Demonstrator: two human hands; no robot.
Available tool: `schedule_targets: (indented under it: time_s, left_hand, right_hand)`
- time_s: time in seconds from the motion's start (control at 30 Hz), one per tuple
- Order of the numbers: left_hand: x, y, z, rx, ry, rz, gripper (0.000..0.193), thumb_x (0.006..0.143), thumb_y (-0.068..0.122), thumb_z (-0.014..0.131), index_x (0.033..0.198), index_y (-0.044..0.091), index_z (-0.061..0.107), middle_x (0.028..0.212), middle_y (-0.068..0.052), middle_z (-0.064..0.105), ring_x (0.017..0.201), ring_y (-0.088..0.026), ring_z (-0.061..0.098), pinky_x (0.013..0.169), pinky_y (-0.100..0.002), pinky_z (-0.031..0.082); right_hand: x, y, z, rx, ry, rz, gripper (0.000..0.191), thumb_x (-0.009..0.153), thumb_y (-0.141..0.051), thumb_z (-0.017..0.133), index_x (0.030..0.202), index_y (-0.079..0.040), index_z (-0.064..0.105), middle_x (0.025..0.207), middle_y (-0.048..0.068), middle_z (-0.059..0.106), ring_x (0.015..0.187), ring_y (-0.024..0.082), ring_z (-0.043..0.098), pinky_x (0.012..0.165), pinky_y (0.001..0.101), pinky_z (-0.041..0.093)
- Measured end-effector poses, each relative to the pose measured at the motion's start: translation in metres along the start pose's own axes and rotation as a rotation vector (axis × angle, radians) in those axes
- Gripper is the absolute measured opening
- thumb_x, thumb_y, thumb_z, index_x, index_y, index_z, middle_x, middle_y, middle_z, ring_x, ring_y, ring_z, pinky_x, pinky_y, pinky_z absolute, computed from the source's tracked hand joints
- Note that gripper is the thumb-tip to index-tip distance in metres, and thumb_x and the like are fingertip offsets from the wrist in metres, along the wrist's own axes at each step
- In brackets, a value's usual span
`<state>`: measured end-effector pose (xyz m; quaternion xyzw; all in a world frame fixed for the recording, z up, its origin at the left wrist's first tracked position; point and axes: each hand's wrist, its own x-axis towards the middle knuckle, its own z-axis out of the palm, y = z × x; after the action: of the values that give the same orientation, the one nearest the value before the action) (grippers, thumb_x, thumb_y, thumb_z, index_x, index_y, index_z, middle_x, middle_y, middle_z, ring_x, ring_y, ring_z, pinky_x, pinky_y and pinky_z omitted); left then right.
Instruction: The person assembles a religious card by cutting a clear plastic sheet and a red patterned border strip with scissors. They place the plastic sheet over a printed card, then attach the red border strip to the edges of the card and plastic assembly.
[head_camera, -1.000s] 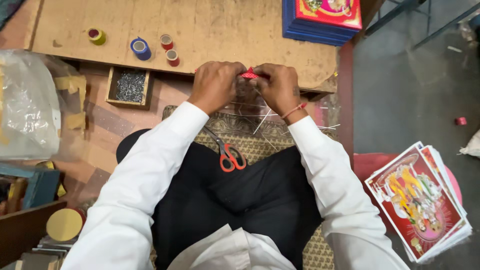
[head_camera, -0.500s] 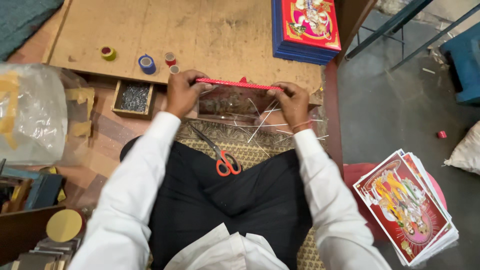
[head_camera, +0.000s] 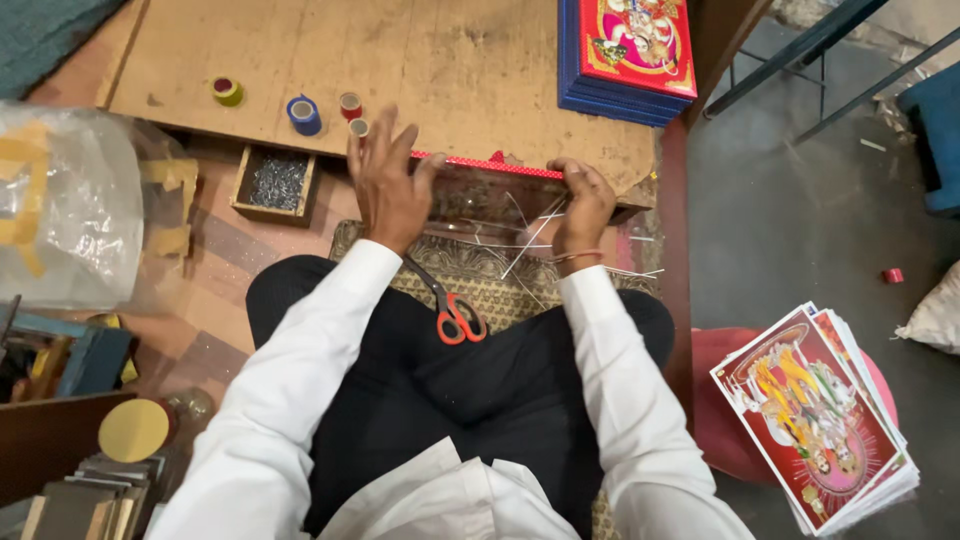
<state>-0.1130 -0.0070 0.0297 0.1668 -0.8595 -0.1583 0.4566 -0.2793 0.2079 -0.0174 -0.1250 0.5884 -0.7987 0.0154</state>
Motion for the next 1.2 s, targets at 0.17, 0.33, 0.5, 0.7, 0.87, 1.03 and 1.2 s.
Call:
schedule_targets:
  time_s: [0.17,0.33,0.5,0.7,0.87,1.03,1.2]
  left_hand:
    - [0.030,0.019,0.011,-0.196,-0.431,0.130,0.027,0.087,0.017,0.075,0.112,0.006,0.076,0.105,-0.019,0.075,0.100,-0.035,0.070,0.095,-0.048,0.050]
    - [0.056,0.022,0.021,-0.210,-0.609,0.018,0.014,0.079,0.016,0.080,0.092,0.014,0.080,0.090,-0.013,0.076,0.087,-0.035,0.070,0.078,-0.049,0.055]
    - [0.066,0.022,0.017,-0.288,-0.690,0.007,0.026,0.074,0.017,0.081,0.100,0.015,0.080,0.093,-0.011,0.076,0.090,-0.033,0.071,0.078,-0.045,0.056]
    - [0.067,0.026,0.014,-0.406,-0.737,-0.063,0.028,0.080,0.014,0.075,0.107,0.020,0.079,0.097,-0.004,0.079,0.092,-0.024,0.075,0.080,-0.041,0.057]
    - [0.063,0.025,0.014,-0.439,-0.711,-0.056,0.032,0.079,0.011,0.075,0.109,0.020,0.079,0.098,-0.004,0.079,0.092,-0.024,0.075,0.081,-0.040,0.057]
    - [0.062,0.025,0.014,-0.426,-0.727,-0.057,0.036,0.078,0.011,0.077,0.112,0.022,0.079,0.102,-0.004,0.079,0.093,-0.023,0.075,0.083,-0.040,0.057]
    - [0.064,0.022,0.013,-0.443,-0.718,-0.004,0.036,0.074,0.014,0.081,0.110,0.022,0.080,0.106,-0.005,0.078,0.095,-0.025,0.074,0.083,-0.040,0.057]
  right_hand:
    - [-0.015,-0.048,0.009,-0.571,-0.001,-0.451,0.017,0.096,-0.007,0.068,0.108,0.005,0.073,0.109,0.017,0.074,0.103,0.027,0.068,0.095,0.0328,0.050]
    - [-0.068,-0.080,0.058,-1.067,-0.526,-1.008,0.026,0.084,-0.017,0.085,0.072,-0.007,0.065,0.069,0.013,0.060,0.069,0.033,0.061,0.103,0.0485,0.049]
    - [-0.076,-0.072,0.095,-1.273,-0.753,-0.880,0.019,0.077,-0.022,0.081,0.070,-0.007,0.071,0.072,0.015,0.065,0.073,0.031,0.066,0.117,0.0509,0.038]
    - [-0.075,-0.062,0.098,-1.355,-0.699,-0.821,0.016,0.077,-0.020,0.076,0.069,-0.006,0.074,0.068,0.016,0.067,0.063,0.031,0.066,0.121,0.0538,0.029]
    - [-0.076,-0.064,0.104,-1.445,-0.752,-0.724,0.016,0.078,-0.023,0.077,0.070,-0.009,0.076,0.064,0.018,0.067,0.063,0.033,0.067,0.122,0.0558,0.023]
    - [-0.078,-0.071,0.114,-1.480,-0.780,-0.620,0.016,0.074,-0.025,0.078,0.071,-0.009,0.078,0.066,0.017,0.070,0.067,0.033,0.068,0.123,0.0585,0.021]
    - [-0.075,-0.080,0.121,-1.571,-0.851,-0.556,0.032,0.069,-0.039,0.085,0.074,-0.008,0.079,0.067,0.018,0.070,0.075,0.036,0.070,0.120,0.0625,0.019]
